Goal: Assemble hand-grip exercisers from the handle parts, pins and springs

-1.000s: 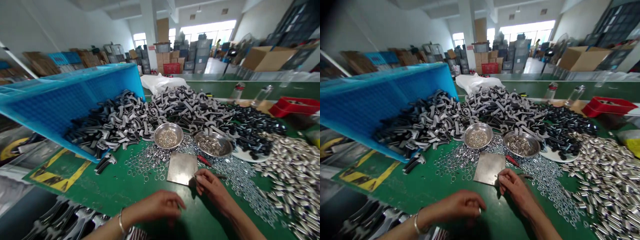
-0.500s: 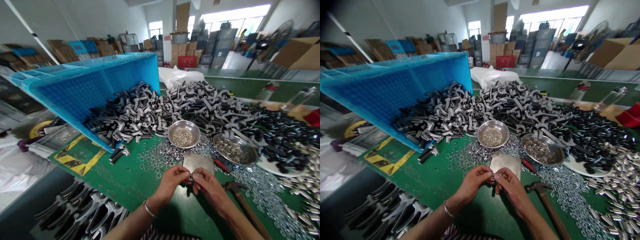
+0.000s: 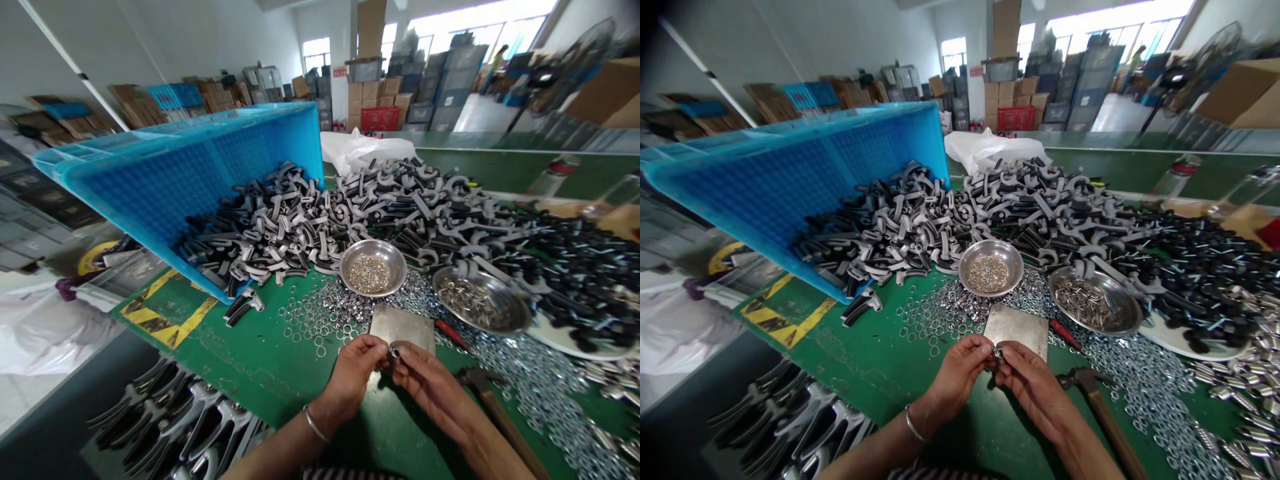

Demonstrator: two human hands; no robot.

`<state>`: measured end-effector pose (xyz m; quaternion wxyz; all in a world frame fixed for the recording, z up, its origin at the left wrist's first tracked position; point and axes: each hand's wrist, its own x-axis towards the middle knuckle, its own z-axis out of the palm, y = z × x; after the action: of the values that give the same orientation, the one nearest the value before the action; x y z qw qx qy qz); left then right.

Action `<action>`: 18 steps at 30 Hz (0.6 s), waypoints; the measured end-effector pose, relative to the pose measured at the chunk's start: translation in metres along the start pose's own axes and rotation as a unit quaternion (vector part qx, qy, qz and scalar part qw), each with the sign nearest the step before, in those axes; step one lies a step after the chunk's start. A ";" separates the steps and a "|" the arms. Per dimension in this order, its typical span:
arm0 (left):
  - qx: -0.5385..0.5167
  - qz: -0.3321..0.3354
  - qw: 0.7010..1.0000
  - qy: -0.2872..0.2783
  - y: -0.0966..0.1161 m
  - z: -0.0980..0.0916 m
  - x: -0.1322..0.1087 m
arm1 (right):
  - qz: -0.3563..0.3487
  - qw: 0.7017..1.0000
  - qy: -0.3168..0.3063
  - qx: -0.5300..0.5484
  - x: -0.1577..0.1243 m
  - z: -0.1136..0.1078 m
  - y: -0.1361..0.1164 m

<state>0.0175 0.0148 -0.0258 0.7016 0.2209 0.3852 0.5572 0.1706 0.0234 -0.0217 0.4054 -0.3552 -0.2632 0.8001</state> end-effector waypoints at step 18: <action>0.421 0.201 0.880 0.084 0.072 -0.040 -0.017 | -0.065 0.937 0.114 -0.324 -0.003 -0.002 -0.027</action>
<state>-0.0592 0.0138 0.0088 0.3801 0.5203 0.5886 0.4883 0.1859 0.0349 -0.0028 0.3462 -0.5386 -0.4828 0.5974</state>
